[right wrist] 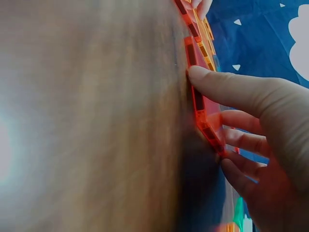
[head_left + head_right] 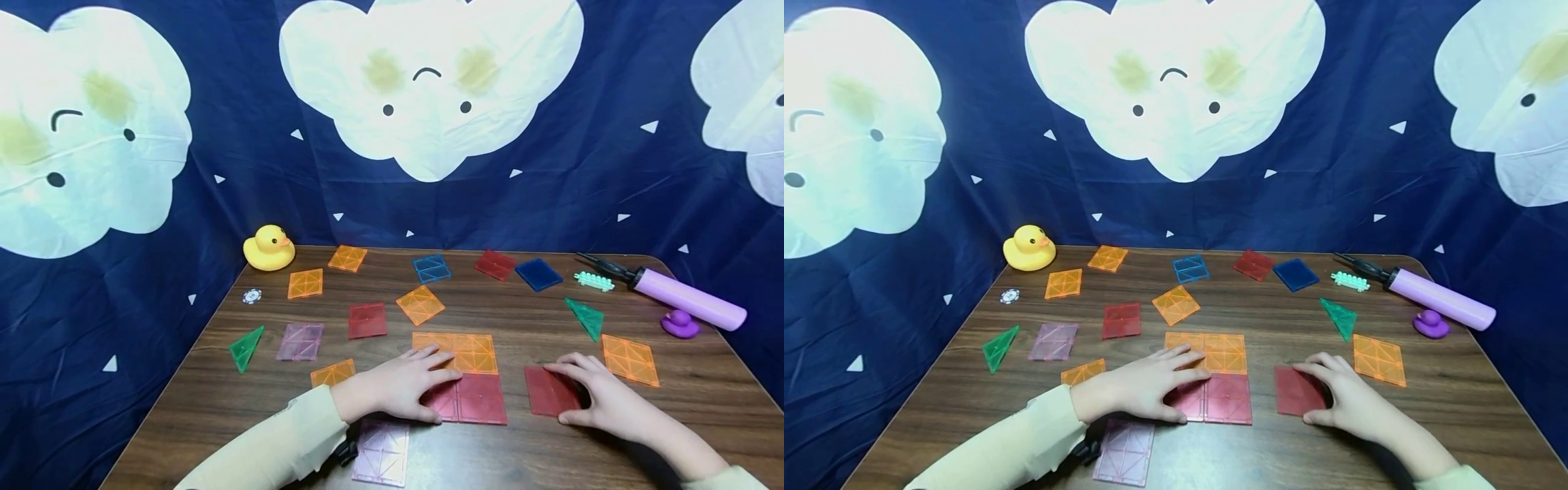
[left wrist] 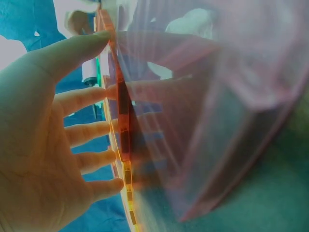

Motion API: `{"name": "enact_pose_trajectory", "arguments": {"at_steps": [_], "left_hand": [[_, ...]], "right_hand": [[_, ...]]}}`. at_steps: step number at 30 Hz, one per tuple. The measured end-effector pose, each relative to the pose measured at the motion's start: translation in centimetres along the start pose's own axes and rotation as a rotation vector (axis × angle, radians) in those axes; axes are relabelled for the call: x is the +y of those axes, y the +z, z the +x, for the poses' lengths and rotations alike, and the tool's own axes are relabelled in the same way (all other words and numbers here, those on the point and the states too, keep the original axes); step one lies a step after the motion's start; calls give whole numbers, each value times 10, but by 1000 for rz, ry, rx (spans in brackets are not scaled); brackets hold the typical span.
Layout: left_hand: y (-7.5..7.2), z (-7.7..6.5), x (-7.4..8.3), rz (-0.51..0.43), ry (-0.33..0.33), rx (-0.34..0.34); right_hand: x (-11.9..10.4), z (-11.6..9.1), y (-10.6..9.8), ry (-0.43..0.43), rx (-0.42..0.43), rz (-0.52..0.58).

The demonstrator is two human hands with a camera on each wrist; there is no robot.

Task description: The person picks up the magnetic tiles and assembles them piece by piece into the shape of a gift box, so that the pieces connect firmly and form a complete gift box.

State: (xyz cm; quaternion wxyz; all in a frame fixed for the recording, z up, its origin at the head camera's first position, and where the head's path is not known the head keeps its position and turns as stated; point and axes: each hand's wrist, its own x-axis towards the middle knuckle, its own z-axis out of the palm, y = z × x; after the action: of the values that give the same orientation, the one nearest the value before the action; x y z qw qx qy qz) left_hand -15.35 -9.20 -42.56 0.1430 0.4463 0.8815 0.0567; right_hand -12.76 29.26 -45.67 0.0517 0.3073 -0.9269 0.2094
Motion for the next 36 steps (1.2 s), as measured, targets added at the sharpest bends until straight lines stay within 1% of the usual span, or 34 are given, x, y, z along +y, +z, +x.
{"name": "enact_pose_trajectory", "arguments": {"at_steps": [4, 8, 12, 16, 21, 28, 32, 36], "left_hand": [[-1, 1, -1, -4, -16, -5], [-2, 2, -3, 1, -22, -8], [-2, 2, -4, 1, -18, -8], [-3, 1, -4, -15, -16, -9], [-3, 1, -5, -15, -14, -8], [-1, 2, -7, -6, -15, -11], [0, 2, -7, -16, -10, -11], [0, 1, -8, -20, -12, -12]], "right_hand": [[0, 27, 2, 31, -43, 47], [2, 49, 5, 37, -70, 75], [4, 65, 8, 46, -82, 87], [2, 75, 10, 45, -99, 101], [1, 79, 12, 51, -110, 115], [2, 77, 10, 43, -110, 118], [6, 70, 6, 53, -65, 123], [9, 59, -1, 72, 4, 120]]}}
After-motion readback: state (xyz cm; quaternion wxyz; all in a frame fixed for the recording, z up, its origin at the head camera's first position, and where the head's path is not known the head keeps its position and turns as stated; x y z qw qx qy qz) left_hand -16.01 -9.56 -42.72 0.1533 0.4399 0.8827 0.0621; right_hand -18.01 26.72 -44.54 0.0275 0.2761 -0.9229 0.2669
